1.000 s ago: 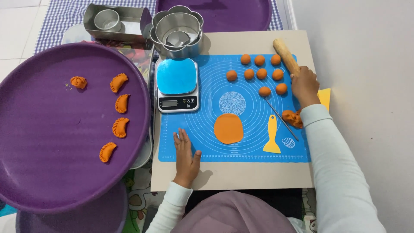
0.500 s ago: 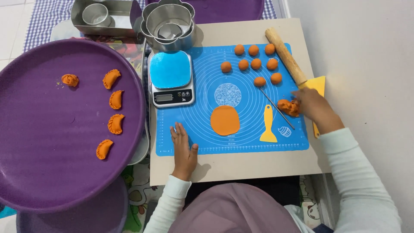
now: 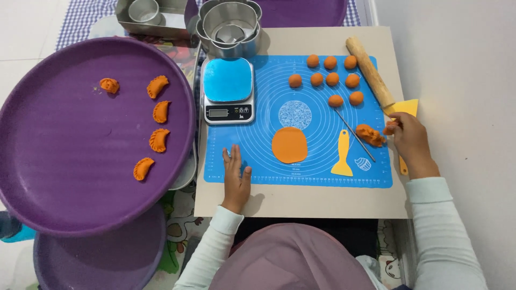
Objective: The person is forming small pastries by flattening dough balls with a rolling pin and hand-crimping the edges into a crescent shape before placing them on a tray.
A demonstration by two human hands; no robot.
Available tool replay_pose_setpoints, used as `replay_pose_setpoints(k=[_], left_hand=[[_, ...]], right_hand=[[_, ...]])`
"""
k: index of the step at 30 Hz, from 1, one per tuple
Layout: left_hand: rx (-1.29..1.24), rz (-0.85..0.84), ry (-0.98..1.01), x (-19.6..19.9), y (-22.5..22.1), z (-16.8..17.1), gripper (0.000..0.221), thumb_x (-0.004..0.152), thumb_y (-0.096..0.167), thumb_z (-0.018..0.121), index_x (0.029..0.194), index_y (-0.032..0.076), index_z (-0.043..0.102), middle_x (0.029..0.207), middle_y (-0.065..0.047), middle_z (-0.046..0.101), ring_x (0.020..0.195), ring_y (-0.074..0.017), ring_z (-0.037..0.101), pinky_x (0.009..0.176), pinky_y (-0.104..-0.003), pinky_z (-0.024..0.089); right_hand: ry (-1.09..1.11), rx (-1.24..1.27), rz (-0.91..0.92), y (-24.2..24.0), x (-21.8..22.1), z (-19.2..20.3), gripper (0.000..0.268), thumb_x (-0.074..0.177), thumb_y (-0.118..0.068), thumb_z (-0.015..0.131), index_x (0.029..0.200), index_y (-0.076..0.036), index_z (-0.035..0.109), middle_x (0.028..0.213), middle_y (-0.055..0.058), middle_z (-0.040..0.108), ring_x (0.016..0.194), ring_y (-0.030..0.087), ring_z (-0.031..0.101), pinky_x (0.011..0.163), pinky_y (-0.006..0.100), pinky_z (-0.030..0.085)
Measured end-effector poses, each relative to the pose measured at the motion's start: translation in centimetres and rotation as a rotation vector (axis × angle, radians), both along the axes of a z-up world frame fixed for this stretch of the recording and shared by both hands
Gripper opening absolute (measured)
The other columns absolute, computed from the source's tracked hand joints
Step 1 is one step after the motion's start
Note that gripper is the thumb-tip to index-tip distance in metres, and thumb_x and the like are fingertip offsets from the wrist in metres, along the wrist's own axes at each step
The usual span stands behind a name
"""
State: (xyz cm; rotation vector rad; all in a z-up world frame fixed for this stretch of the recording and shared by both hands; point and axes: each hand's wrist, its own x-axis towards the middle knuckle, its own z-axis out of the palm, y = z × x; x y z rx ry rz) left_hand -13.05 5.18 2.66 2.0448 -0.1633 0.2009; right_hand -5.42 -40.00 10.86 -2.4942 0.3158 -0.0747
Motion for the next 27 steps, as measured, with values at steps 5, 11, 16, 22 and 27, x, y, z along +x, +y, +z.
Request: replay_pose_setpoints(k=[5,11,16,22,27], left_hand=[[-0.035,0.073,-0.123,-0.1,-0.3,0.3,0.042,0.105,0.039,0.045,0.130,0.011,0.064,0.133,-0.011,0.063,0.130,-0.0304,0.049,0.121,-0.056,0.027],[0.032,0.039,-0.237,-0.1,-0.6,1.3,0.032,0.105,0.026,0.049,0.110,0.009,0.076,0.103,-0.004,0.077,0.094,-0.0226,0.070,0.092,-0.042,0.052],[0.122,0.003,-0.063,1.9,-1.3,0.8,0.026,0.101,0.032,0.057,0.121,0.021,0.071,0.106,0.001,0.075,0.107,-0.0199,0.067,0.101,-0.039,0.047],[0.245,-0.078,-0.130,5.6,-4.0,2.9,0.039,0.101,0.034,0.060,0.133,0.012,0.062,0.116,-0.010,0.069,0.116,-0.0295,0.062,0.104,-0.048,0.045],[0.724,-0.152,-0.220,11.1,-7.2,0.3,0.057,0.091,0.036,0.066,0.140,0.009,0.056,0.119,-0.014,0.067,0.113,-0.0371,0.062,0.087,-0.055,0.055]], right_hand=[[-0.182,0.113,0.004,-1.4,-0.8,-2.2,0.013,0.109,0.004,0.054,0.109,0.004,0.067,0.108,0.020,0.066,0.088,0.028,0.070,0.083,0.038,0.058],[-0.035,0.051,-0.070,0.3,-0.5,-2.2,0.019,0.110,-0.005,0.052,0.107,-0.001,0.070,0.111,0.016,0.066,0.102,0.029,0.061,0.084,0.041,0.053],[-0.210,-0.173,0.153,-2.7,0.4,-6.5,0.028,0.112,-0.010,0.057,0.135,-0.002,0.071,0.115,0.028,0.065,0.112,0.047,0.064,0.095,0.053,0.052],[-0.486,-0.282,0.167,-2.7,1.4,-9.2,0.029,0.106,-0.011,0.065,0.134,-0.012,0.075,0.114,0.018,0.066,0.110,0.039,0.066,0.099,0.047,0.052],[-0.589,-0.166,0.342,3.8,-0.2,-8.3,0.021,0.099,-0.024,0.071,0.118,-0.016,0.077,0.103,0.011,0.068,0.099,0.036,0.068,0.092,0.045,0.053]])
